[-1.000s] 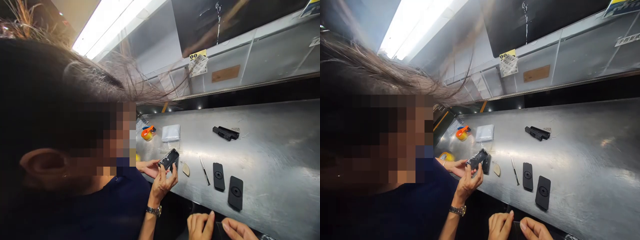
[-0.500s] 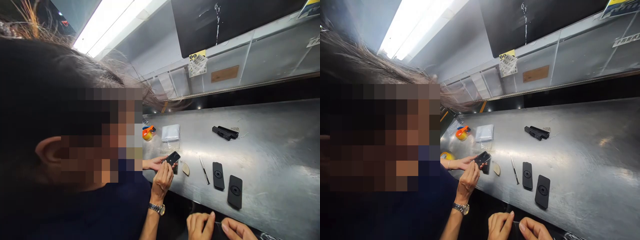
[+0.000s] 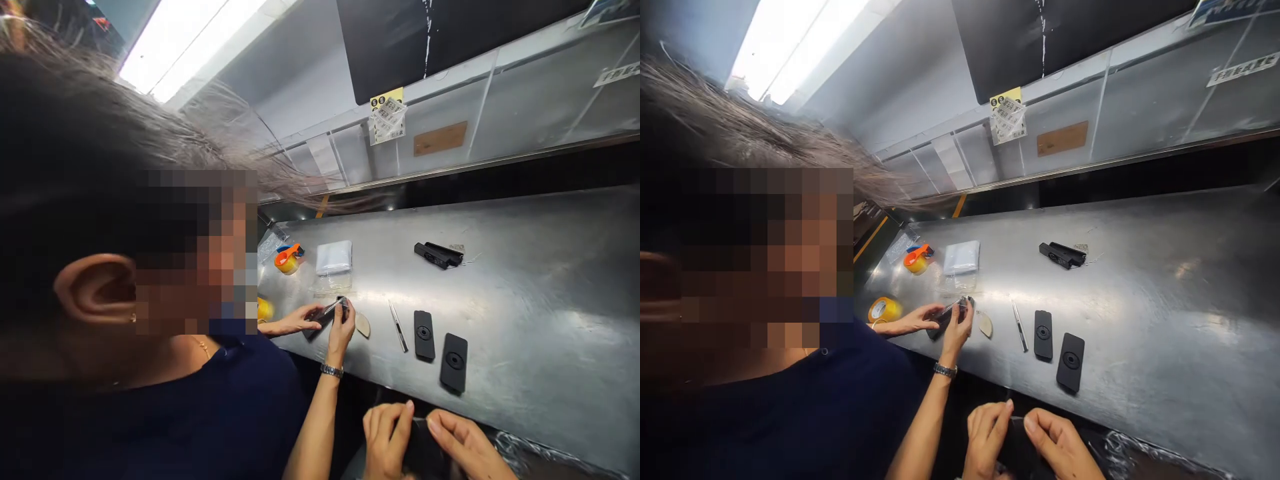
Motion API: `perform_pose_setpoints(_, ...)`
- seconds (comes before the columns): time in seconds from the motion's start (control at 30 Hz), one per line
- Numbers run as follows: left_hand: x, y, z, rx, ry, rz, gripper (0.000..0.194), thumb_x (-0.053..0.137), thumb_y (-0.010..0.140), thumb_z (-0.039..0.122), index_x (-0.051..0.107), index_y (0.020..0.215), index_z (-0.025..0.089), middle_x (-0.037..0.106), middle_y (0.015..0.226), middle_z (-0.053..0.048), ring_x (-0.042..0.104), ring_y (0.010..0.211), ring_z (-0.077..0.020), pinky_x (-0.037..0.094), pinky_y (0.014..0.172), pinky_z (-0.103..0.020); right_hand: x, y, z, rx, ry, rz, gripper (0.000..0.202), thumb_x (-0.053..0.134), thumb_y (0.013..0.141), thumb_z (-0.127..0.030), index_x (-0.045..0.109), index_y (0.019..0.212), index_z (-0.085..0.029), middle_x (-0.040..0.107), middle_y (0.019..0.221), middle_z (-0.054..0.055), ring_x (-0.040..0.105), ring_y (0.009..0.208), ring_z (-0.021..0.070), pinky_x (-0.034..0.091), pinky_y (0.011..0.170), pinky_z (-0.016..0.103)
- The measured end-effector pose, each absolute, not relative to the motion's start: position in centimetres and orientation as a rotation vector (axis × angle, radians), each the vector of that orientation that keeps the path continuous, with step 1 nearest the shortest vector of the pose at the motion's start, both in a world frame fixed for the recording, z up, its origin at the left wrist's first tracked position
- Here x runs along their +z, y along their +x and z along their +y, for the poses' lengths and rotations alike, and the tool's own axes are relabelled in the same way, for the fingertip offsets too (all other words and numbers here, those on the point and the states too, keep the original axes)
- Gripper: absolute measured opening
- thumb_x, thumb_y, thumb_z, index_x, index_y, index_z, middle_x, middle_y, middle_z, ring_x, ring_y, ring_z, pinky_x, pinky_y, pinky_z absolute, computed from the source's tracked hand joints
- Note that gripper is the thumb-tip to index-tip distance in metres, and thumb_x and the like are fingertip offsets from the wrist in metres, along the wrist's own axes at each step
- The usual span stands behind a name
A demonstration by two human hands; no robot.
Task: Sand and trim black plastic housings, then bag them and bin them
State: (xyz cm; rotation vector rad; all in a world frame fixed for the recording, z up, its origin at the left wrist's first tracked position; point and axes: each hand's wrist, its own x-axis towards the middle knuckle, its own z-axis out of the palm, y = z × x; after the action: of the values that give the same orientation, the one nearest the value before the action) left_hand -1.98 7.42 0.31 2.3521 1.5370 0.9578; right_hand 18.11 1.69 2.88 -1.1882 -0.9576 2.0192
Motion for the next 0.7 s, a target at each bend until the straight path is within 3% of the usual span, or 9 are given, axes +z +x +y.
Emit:
perform_pose_setpoints(0.07, 0.2, -0.2, 3.0, 0.975, 2.331, 1.543, 0.059, 0.053, 0.079, 0.013, 0.042, 0.132, 0.037, 0.067, 0.108, -0.004, 0.065, 0.092, -0.0207, 0.056, 0.071, -0.034, 3.6, 18.2, 1.8, 2.039, -1.157, -0.97, 0.045, 0.056, 0.074, -0.06, 0.043, 0.059, -0.019, 0.029, 0.062, -0.005, 0.024, 0.061, 0.0108, 0.03, 0.054, 0.023)
perform_pose_setpoints(0.17, 0.3, 2.3, -1.8, 1.082, 2.237, 1.644, 0.067, 0.046, 0.078, 0.005, 0.032, 0.139, 0.029, 0.067, 0.106, -0.006, 0.062, 0.097, -0.0203, 0.052, 0.077, -0.034, 4.3, 18.3, 2.0, 2.049, -1.135, -1.013, 0.043, 0.054, 0.078, -0.057, 0.043, 0.06, -0.019, 0.029, 0.063, -0.005, 0.024, 0.062, 0.0111, 0.029, 0.055, 0.023)
perform_pose_setpoints(0.23, 0.6, 3.5, -3.0, 1.186, 2.125, 1.665, 0.064, 0.049, 0.078, 0.011, 0.031, 0.139, 0.022, 0.063, 0.11, -0.009, 0.058, 0.103, -0.0225, 0.049, 0.082, -0.037, 4.8, 18.3, 2.0, 2.037, -1.119, -1.041, 0.043, 0.054, 0.078, -0.056, 0.044, 0.06, -0.019, 0.03, 0.062, -0.005, 0.025, 0.061, 0.0111, 0.03, 0.056, 0.024)
perform_pose_setpoints(0.33, 1.2, 4.1, -3.0, 1.236, 2.002, 1.596, 0.064, 0.055, 0.077, 0.021, 0.033, 0.136, 0.022, 0.06, 0.116, -0.009, 0.056, 0.105, -0.0232, 0.047, 0.085, -0.038, 5.5, 18.3, 1.9, 2.042, -1.103, -1.049, 0.041, 0.055, 0.078, -0.054, 0.047, 0.06, -0.018, 0.034, 0.061, -0.004, 0.029, 0.061, 0.0113, 0.031, 0.057, 0.024)
perform_pose_setpoints(0.7, 1.0, 3.3, -3.4, 1.183, 1.887, 1.446, 0.067, 0.057, 0.079, 0.024, 0.027, 0.139, 0.025, 0.058, 0.122, -0.01, 0.057, 0.106, -0.0224, 0.054, 0.086, -0.037, 6.4, 18.1, 1.5, 2.084, -1.08, -1.011, 0.041, 0.054, 0.08, -0.054, 0.054, 0.063, -0.017, 0.045, 0.062, -0.002, 0.038, 0.062, 0.0114, 0.035, 0.061, 0.024)
